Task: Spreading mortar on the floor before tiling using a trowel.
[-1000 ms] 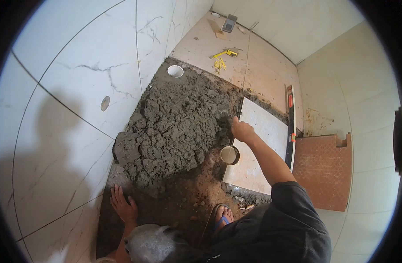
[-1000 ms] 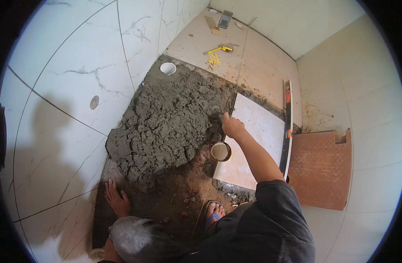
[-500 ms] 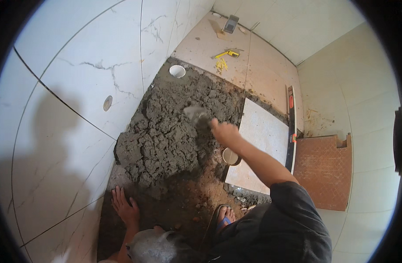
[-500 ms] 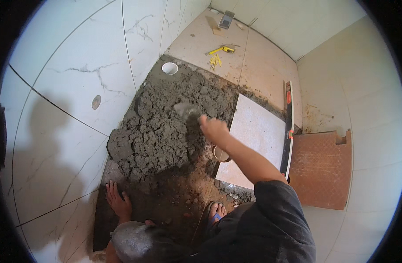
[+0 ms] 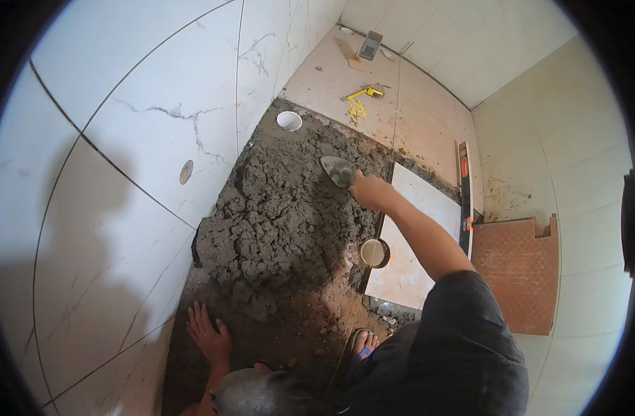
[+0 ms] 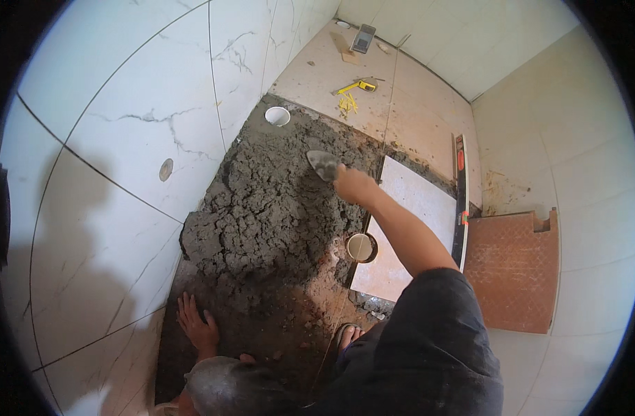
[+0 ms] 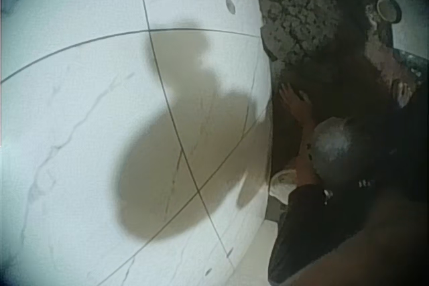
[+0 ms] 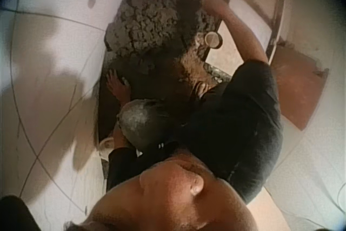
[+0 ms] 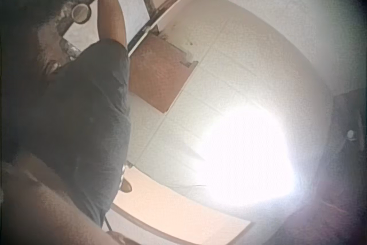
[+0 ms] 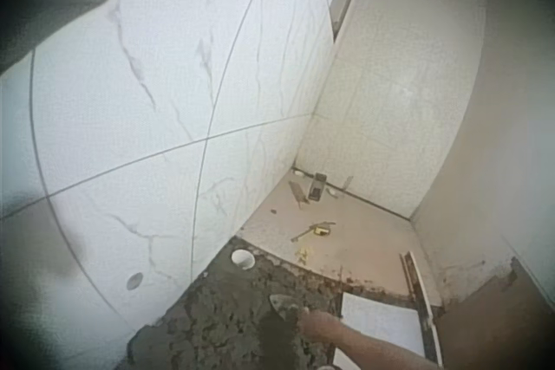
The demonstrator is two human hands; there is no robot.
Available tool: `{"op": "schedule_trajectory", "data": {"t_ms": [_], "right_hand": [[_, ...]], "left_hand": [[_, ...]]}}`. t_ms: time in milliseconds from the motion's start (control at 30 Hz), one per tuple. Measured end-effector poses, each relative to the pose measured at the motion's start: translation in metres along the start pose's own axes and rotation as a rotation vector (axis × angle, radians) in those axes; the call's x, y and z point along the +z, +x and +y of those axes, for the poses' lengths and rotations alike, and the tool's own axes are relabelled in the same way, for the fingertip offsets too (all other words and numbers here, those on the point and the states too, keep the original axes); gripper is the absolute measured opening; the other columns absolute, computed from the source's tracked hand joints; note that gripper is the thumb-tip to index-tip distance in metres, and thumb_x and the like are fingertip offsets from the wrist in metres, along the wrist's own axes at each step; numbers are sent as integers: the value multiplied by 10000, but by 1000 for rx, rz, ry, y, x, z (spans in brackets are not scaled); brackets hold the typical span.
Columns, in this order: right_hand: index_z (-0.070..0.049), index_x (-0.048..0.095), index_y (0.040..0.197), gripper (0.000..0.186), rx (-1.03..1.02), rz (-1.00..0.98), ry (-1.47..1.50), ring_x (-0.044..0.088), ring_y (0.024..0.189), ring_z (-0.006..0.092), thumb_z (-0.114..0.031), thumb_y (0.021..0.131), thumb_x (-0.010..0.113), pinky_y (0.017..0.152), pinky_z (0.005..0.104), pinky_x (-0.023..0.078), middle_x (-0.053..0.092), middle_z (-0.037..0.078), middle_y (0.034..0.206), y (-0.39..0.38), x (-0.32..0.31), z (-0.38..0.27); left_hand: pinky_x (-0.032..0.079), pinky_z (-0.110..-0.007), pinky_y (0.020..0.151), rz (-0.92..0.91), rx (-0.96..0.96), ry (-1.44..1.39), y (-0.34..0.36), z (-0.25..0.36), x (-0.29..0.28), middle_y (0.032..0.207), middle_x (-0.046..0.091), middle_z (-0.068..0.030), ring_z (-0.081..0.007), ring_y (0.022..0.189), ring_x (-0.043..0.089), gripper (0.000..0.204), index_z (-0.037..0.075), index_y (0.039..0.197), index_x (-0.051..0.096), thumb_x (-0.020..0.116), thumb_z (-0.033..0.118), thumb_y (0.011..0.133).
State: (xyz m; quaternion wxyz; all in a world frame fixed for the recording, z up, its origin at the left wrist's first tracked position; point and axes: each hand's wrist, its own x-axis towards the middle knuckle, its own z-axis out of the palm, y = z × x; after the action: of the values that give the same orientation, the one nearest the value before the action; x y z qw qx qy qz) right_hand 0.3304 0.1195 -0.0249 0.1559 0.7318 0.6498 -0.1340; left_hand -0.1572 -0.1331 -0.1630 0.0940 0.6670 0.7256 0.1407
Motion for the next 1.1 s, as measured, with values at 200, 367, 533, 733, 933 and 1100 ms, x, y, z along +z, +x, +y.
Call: {"op": "schedule_trajectory", "data": {"t_ms": [200,367,533,733,933,1100], "right_hand": [[-54,451,1285,409,202,21,26,702,990,470,-346,1013,540,843,592,549,722,262,1037,-40,37,56],[-41,460,1214,392,285,173,151,704,901,493,-359,1006,559,747,576,569,699,319,984,21,59,96],[46,486,1199,471,140,-358,315,714,996,415,-390,1024,522,653,489,583,681,340,1059,14,-5,69],[34,488,1240,452,266,61,76,698,996,477,-372,1042,478,810,564,565,683,338,1077,-30,29,77],[45,543,1131,424,252,14,261,707,846,470,-365,1032,504,725,554,564,698,297,954,24,63,128],[-42,495,715,463,400,-197,919,440,411,218,-359,1053,509,398,402,355,393,58,498,21,38,117]], "left_hand": [[241,-582,1214,-5,21,5,0,-6,3,1613,385,-113,-328,1525,291,555,53,1474,457,556,134,934],[240,-581,1215,14,39,35,7,7,1,1613,385,-109,-331,1525,292,561,65,1484,444,548,138,938],[232,-581,1219,-17,-21,20,-2,-1,6,1616,380,-103,-321,1526,292,556,66,1480,448,549,161,942],[232,-582,1219,25,35,13,2,-1,2,1613,384,-108,-326,1524,295,553,63,1474,448,548,161,940],[235,-590,1213,-9,-3,8,0,3,6,1616,381,-106,-327,1528,290,550,64,1474,446,545,153,940],[230,-582,1217,-2,-7,9,-2,4,4,1619,380,-101,-328,1530,286,555,68,1476,446,551,150,937]]}}
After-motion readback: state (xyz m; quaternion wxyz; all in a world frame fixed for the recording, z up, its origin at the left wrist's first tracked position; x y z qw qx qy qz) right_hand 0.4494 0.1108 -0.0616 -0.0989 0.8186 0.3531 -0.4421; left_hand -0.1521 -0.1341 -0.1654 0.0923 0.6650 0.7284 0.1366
